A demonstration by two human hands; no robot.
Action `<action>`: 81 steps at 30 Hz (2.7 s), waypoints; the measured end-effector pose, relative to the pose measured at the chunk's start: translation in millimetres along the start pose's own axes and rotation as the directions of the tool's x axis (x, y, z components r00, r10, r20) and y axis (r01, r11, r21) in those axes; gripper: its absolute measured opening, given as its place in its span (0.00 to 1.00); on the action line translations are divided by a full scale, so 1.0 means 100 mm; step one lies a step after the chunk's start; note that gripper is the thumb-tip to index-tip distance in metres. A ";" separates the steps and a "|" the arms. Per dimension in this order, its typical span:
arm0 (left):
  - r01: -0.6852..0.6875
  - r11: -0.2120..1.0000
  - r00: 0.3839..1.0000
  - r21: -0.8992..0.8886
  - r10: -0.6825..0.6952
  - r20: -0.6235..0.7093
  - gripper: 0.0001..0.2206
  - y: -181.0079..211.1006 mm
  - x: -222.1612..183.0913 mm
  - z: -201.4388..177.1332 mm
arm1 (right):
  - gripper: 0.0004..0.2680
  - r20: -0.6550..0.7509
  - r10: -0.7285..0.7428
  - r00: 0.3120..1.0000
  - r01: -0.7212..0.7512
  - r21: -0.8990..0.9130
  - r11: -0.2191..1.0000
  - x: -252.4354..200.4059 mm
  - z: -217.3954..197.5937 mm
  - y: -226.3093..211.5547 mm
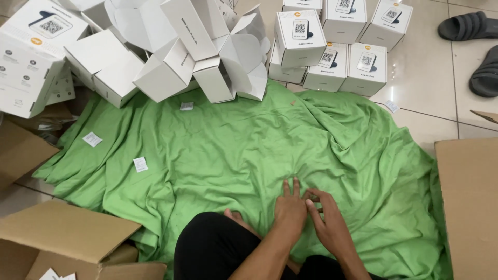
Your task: The person packs electronic devices (JioVoiceBox) into their original boxes along with manuals and cardboard inserts.
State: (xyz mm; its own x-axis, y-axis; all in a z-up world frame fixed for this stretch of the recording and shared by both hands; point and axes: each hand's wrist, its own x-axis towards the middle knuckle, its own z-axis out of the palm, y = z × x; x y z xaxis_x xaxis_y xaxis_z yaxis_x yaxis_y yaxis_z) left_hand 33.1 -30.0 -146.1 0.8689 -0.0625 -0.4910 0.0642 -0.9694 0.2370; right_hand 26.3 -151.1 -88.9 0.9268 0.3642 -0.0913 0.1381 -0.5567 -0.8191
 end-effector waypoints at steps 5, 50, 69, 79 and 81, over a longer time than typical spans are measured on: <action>0.088 0.992 0.992 -0.092 -0.095 -0.077 0.39 -0.41 -0.33 -0.68 | 0.14 -0.051 0.026 0.998 -0.024 0.043 0.999 -0.25 0.06 0.02; -0.366 0.767 0.152 -0.527 -0.510 -0.847 0.11 -1.89 -2.34 -2.52 | 0.13 -0.150 0.082 0.985 -0.063 0.129 0.990 -0.45 -0.06 0.01; -0.425 0.842 0.754 -0.333 0.126 -0.645 0.09 0.55 -1.51 -0.45 | 0.19 -0.029 0.159 0.987 -0.144 0.289 0.946 -0.71 -0.72 0.43; -0.139 0.823 0.856 -0.550 -0.180 -0.485 0.18 0.31 -1.41 -0.47 | 0.19 -0.095 0.260 0.961 -0.256 0.052 0.965 -0.75 -0.70 0.32; -0.102 0.821 0.886 -0.562 -0.182 -0.427 0.17 0.28 -1.38 -0.38 | 0.19 -0.108 0.287 0.952 -0.281 0.070 0.957 -0.75 -0.75 0.10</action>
State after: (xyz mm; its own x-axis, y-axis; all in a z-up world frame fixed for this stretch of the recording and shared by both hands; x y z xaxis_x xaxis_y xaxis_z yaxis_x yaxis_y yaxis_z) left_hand -65.9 -40.0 -40.0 0.9675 0.2227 -0.1199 0.2397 -0.6557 0.7160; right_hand -16.0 -240.4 -47.9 0.9596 0.1061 -0.2607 -0.1524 -0.5827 -0.7983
